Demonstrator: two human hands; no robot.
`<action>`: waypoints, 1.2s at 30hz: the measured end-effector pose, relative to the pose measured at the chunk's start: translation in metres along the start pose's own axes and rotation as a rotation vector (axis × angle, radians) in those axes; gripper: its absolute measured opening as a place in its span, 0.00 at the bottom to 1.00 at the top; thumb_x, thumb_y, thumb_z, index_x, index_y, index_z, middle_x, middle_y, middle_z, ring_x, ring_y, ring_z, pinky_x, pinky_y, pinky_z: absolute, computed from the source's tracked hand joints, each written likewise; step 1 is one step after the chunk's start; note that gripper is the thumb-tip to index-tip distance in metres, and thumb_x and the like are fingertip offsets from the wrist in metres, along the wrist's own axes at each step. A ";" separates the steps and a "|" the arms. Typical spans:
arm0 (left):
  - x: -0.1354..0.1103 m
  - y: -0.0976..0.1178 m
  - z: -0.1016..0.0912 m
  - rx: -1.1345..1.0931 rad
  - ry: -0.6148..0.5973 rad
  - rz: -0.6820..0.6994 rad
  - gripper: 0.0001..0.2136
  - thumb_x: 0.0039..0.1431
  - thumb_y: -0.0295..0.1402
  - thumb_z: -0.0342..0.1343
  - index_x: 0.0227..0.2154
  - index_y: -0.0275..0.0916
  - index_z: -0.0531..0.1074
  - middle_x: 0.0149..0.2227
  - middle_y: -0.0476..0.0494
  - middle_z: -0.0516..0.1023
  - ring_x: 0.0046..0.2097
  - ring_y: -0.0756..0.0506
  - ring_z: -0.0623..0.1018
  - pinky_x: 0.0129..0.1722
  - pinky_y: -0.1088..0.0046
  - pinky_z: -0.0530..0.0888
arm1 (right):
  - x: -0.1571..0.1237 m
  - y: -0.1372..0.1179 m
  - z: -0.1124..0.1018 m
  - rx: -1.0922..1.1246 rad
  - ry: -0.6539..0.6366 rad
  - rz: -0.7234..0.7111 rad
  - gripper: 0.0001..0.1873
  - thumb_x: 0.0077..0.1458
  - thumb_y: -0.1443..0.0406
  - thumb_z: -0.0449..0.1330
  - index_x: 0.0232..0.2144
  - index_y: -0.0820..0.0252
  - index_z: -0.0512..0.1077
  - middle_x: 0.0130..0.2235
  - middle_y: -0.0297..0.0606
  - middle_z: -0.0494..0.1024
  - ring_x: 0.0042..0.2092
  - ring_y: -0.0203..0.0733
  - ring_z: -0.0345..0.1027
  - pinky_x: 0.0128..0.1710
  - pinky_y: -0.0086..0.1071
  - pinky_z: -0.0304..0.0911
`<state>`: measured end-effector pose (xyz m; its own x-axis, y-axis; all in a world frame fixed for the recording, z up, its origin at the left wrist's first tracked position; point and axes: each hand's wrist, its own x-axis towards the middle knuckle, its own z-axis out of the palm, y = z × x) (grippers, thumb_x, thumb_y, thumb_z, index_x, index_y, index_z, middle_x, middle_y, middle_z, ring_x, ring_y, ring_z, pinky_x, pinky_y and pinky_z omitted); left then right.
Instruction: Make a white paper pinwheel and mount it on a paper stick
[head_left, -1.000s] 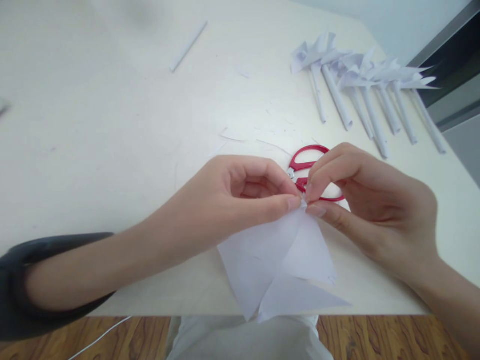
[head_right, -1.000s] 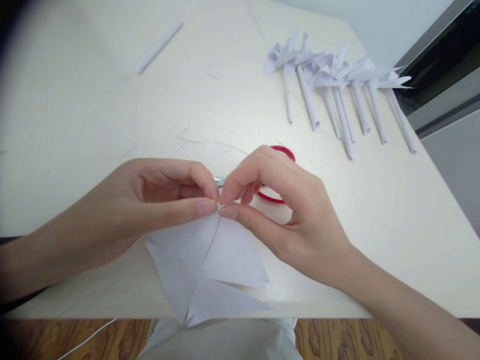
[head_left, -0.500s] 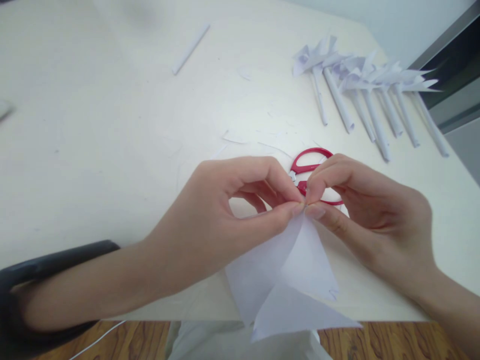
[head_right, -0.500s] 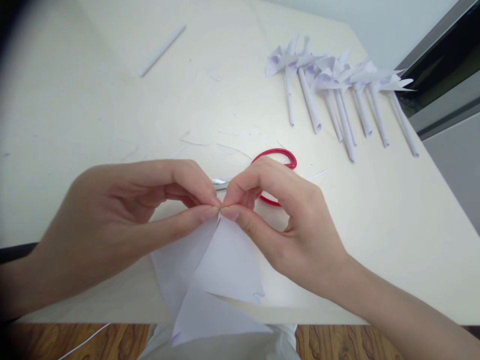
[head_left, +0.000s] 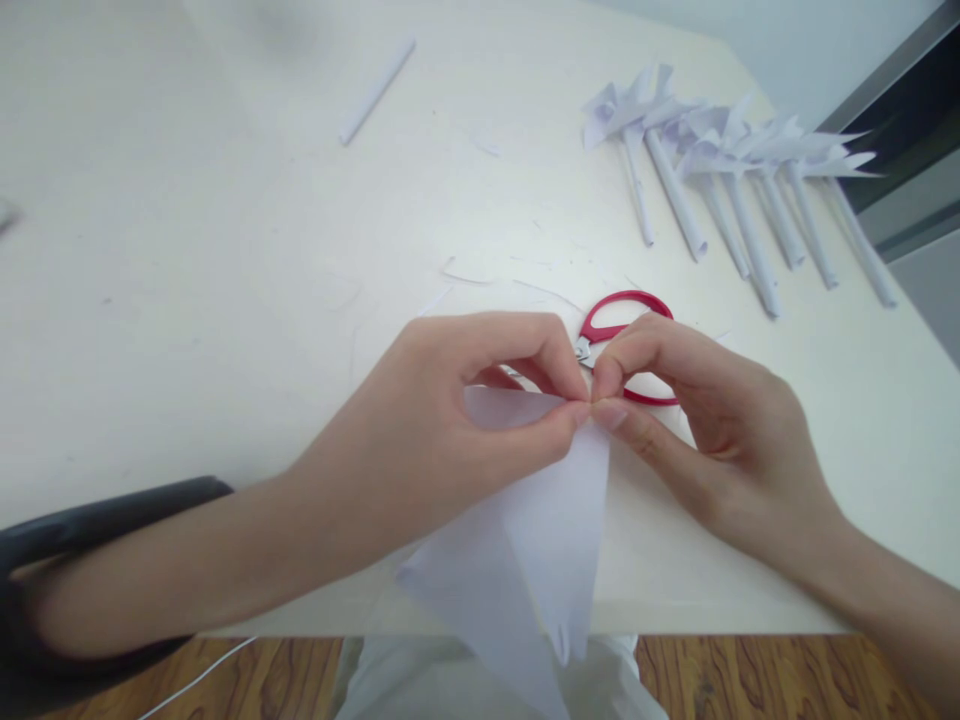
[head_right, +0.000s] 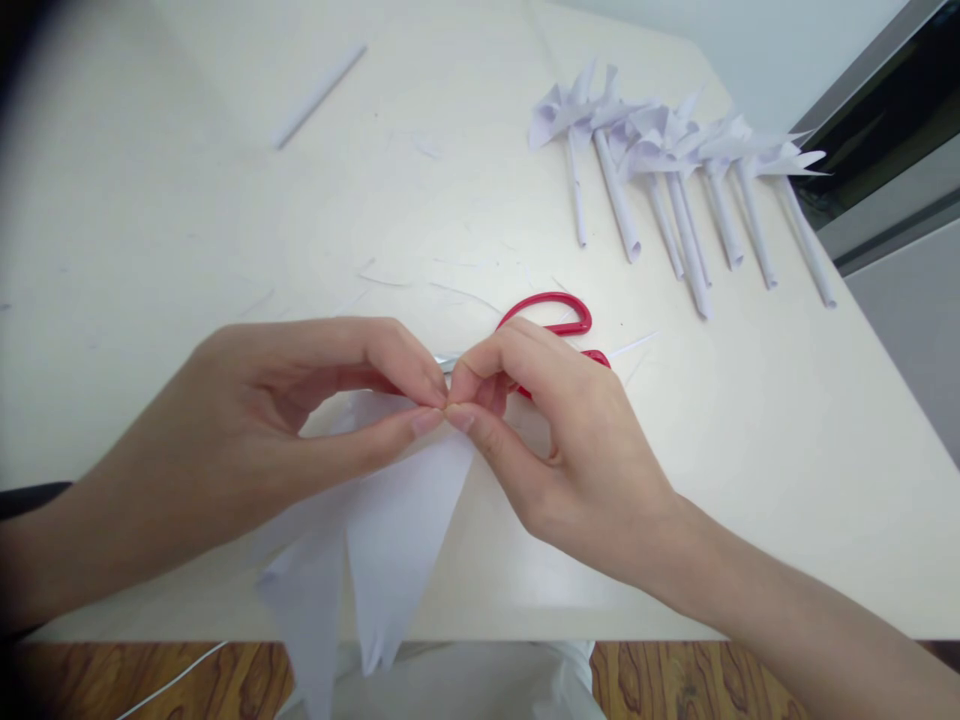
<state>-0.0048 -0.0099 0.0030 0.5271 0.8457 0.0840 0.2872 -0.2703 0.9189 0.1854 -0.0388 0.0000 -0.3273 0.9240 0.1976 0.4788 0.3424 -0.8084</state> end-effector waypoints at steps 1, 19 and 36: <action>0.000 0.000 0.000 -0.007 -0.004 -0.001 0.04 0.58 0.28 0.57 0.29 0.42 0.75 0.31 0.55 0.80 0.34 0.50 0.78 0.34 0.78 0.71 | 0.000 0.000 0.000 -0.006 0.000 -0.005 0.03 0.58 0.71 0.58 0.32 0.58 0.68 0.34 0.34 0.71 0.38 0.39 0.65 0.38 0.35 0.59; 0.000 -0.006 -0.001 -0.323 -0.015 -0.163 0.04 0.56 0.28 0.59 0.28 0.42 0.76 0.31 0.56 0.81 0.33 0.53 0.78 0.30 0.86 0.71 | 0.011 0.036 -0.045 -0.720 -0.037 0.099 0.10 0.58 0.58 0.57 0.40 0.54 0.70 0.43 0.43 0.73 0.45 0.55 0.65 0.41 0.48 0.61; 0.003 -0.007 -0.005 -0.582 0.061 -0.154 0.03 0.57 0.33 0.60 0.29 0.41 0.74 0.32 0.49 0.75 0.34 0.50 0.74 0.29 0.79 0.71 | 0.010 0.020 -0.036 -0.090 -0.065 0.202 0.09 0.55 0.62 0.61 0.40 0.52 0.69 0.41 0.37 0.77 0.44 0.46 0.72 0.38 0.36 0.68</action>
<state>-0.0095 -0.0034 -0.0010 0.4623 0.8847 -0.0602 -0.1376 0.1387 0.9807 0.2215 -0.0166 0.0057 -0.2682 0.9634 -0.0016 0.6094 0.1683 -0.7748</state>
